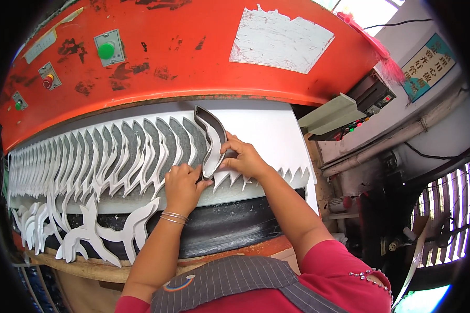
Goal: Operating an industrial stamping machine to cut or emboss shoe upper components from fabric sheets.
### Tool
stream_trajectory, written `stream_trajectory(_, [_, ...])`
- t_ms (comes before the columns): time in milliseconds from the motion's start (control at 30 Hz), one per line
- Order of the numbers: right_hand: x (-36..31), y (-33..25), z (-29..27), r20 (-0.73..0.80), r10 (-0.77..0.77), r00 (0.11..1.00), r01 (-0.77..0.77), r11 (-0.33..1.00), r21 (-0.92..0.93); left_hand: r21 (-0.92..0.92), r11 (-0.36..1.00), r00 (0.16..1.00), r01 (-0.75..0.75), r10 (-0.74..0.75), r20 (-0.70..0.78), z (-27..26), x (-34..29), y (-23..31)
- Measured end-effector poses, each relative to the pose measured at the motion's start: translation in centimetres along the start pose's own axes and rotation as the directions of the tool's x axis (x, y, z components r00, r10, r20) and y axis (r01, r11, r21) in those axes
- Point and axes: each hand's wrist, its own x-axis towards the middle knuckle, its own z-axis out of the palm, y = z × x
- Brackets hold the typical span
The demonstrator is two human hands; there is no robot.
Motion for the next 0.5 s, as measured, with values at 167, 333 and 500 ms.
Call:
stream_trajectory(167, [0.6,-0.3,-0.3,0.038,0.023,0.999,-0.021,0.998,-0.051,0.009,1.0,1.0,-0.018,0.018,-0.006,-0.1,0.6,-0.3])
stream_trajectory(333, [0.8,-2.2,-0.8,0.025,0.04,0.999,-0.034,0.979,-0.202,0.057,0.998,1.0,-0.025,0.026,-0.004,-0.3,0.4,-0.4])
stream_trajectory(500, [0.6,-9.8,-0.9,0.083,0.063,0.995,-0.029,0.933,-0.358,-0.06,0.997,0.971,-0.044,0.057,0.233,-5.6,0.0,-2.3])
